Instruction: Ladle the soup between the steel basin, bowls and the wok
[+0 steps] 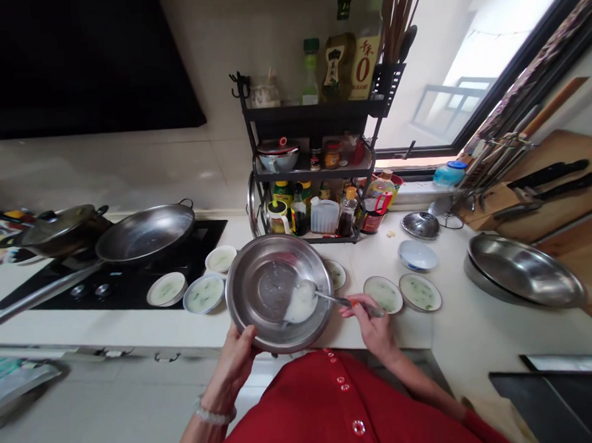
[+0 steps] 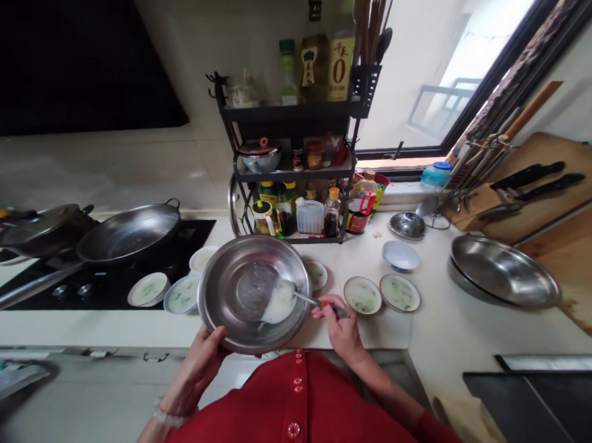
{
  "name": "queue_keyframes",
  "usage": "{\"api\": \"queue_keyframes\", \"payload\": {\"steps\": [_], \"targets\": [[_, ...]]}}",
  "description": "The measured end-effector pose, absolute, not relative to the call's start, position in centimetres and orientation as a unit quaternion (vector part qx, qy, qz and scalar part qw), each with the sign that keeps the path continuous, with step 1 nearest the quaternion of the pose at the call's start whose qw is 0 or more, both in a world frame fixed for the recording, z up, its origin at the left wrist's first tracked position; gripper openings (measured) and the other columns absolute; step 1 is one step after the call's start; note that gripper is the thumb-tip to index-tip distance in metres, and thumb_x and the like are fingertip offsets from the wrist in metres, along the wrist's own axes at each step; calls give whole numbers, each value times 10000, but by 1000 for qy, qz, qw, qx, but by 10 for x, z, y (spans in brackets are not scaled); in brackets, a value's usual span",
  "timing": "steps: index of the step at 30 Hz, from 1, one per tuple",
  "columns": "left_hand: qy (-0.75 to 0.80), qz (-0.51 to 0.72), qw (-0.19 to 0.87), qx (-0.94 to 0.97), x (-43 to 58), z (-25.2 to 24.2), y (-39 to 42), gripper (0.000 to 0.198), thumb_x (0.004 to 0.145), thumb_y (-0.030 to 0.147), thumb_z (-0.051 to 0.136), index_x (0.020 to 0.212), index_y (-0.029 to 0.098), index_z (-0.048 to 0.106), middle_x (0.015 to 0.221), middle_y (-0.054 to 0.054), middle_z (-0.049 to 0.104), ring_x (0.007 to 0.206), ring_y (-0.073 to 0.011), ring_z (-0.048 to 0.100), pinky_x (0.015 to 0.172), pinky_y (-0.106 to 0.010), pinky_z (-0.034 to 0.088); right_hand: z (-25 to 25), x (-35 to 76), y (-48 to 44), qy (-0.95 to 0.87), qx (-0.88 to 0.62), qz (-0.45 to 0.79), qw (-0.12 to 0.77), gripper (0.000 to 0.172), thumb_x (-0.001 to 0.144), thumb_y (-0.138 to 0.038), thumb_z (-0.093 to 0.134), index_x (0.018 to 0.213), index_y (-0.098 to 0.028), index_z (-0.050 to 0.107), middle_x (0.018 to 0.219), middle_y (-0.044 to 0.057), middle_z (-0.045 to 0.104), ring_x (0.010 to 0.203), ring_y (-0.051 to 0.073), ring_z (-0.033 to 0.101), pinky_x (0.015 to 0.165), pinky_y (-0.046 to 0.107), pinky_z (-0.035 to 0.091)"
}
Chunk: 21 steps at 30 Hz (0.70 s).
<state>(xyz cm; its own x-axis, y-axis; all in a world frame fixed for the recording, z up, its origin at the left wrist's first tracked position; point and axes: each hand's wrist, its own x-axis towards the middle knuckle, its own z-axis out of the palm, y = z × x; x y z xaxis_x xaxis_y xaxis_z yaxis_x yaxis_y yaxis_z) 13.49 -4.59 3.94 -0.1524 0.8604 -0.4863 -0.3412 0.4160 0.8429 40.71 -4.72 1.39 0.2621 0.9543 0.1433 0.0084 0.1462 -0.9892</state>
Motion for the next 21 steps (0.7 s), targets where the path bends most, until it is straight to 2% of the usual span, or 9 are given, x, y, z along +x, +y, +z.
{"api": "queue_keyframes", "payload": {"steps": [2,7,21], "targets": [[580,492,609,227,135,40,-48,291,567,137,591,849,179,537,611,23,642,642,-204,672,547,-297,542,10,412,-45,-385,-532,423,625,251,771,-432,657,840,-191,647,654,23,681,592,194,672,634,336,560],[578,489,613,227,136,41,-50,299,563,128,586,853,181,533,611,26,637,644,-206,673,549,-303,544,15,421,-44,-300,-508,457,666,298,674,-426,740,777,-170,628,689,13,677,543,174,658,595,316,556],[577,469,625,238,146,40,-49,291,570,143,604,850,172,530,603,20,635,564,-182,647,514,-286,525,38,445,-63,-238,-500,432,712,228,626,-327,767,717,-161,641,696,16,650,533,161,643,562,314,563]]}}
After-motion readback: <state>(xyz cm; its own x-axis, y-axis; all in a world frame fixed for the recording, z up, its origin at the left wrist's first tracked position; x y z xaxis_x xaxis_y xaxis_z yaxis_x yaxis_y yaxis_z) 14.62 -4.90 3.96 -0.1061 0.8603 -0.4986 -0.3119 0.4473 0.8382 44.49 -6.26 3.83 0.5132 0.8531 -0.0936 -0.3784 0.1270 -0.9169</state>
